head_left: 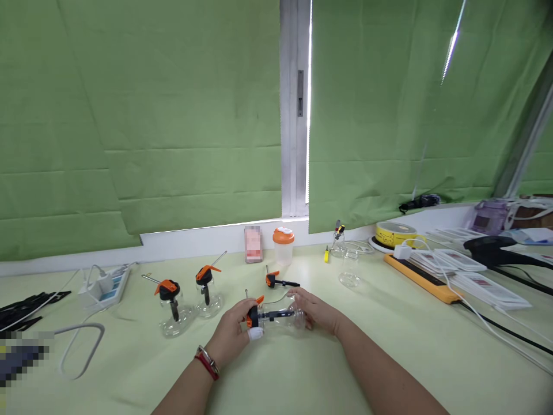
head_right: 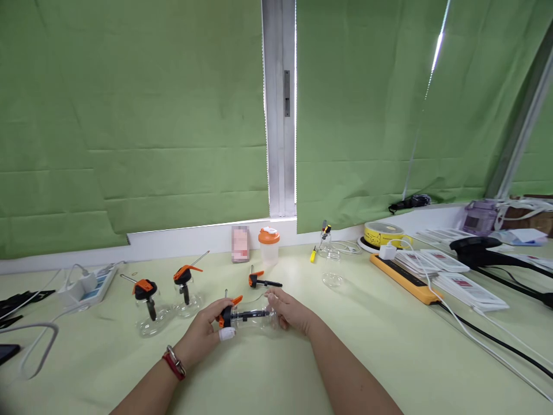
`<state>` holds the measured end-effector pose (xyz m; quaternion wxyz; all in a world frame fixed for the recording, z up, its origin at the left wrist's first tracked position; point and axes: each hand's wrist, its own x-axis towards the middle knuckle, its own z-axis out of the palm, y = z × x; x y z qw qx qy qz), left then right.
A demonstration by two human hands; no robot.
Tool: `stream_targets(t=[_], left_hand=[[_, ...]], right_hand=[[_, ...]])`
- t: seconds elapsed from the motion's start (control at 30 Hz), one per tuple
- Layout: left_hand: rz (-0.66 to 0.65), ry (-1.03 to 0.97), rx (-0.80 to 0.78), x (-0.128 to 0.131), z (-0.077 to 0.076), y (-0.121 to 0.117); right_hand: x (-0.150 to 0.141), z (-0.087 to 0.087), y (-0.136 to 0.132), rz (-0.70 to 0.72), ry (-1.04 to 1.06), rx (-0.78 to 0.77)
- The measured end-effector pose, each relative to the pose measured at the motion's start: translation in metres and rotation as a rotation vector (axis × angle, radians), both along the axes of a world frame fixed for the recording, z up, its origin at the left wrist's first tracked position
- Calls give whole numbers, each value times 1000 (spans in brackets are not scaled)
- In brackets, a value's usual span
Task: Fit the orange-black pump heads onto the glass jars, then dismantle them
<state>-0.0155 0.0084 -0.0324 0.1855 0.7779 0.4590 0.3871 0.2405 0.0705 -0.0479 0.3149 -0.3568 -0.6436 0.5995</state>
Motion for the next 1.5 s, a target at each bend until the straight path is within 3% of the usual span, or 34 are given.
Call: stream_targets(t=[0.43,0.83,1.3,1.5], left_hand=[[2,14,-38,1,7,-3],[5,15,-25,3,9,-6],[8,32,-30,0,5,-2],[6,36,-21,1,8,-3]], right_hand=[[0,-1,3,36,95,-28],[18,7,0,206,218,-54],[11,1,2,181,142,-123],[6,-7,5,74,88,-110]])
